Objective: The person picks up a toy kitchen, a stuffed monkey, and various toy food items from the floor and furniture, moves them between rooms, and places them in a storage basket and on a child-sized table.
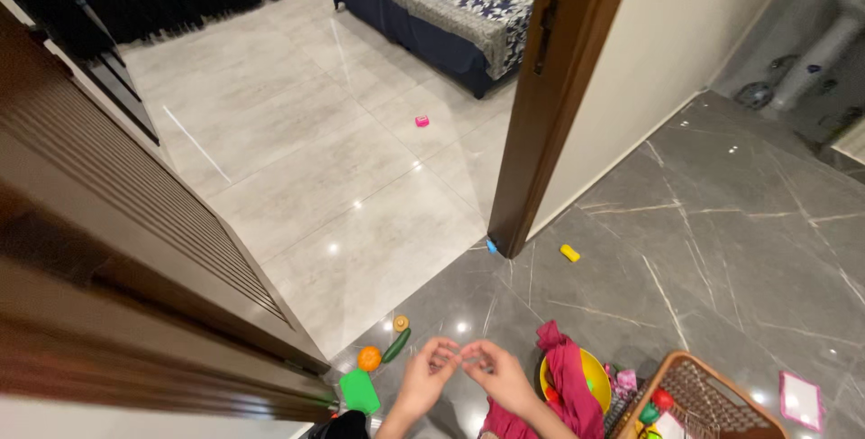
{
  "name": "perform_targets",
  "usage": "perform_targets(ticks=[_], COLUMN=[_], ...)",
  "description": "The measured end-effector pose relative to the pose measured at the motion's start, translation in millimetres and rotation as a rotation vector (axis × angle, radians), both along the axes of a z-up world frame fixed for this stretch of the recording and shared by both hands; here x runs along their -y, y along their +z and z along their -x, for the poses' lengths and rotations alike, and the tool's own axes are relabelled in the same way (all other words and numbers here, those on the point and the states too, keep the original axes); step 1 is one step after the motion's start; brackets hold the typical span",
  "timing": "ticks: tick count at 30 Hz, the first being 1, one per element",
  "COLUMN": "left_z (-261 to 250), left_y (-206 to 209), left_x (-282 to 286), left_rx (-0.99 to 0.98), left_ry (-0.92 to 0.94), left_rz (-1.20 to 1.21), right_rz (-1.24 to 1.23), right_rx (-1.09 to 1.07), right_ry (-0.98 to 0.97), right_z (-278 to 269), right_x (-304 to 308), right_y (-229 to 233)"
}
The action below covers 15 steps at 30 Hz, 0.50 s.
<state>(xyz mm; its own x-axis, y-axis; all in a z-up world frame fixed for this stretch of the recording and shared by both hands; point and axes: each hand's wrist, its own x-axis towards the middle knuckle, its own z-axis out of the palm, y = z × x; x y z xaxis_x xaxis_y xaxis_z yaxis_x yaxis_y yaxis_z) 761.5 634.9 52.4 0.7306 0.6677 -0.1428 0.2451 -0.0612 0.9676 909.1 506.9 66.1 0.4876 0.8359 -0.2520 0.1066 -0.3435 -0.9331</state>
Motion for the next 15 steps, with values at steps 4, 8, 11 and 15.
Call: perform_targets(ticks=[4,8,11,15], left_z=[-49.3,-95.3,-130.9,-186.6], left_y=[-4.9,-11.0,-7.8,18.2], left_x=[-69.8,-152.3,-220.0,-318.5], left_rx=[0.123,0.013,0.038,0.072], left_ry=[0.102,0.136,0.140,0.023], left_rz=[-0.026,0.091,0.080,0.159], right_rz=[-0.047,-0.134,-0.163,0.011], right_rx=[-0.024,-0.015,-0.026,0.044], right_ry=[0.037,0.120,0.114,0.060], right_z=[-52.2,-103.9,-138.7,-180.3], right_x=[-90.1,-178.2,-245.7,-330.1], right_y=[16.2,6.0,4.9,30.2])
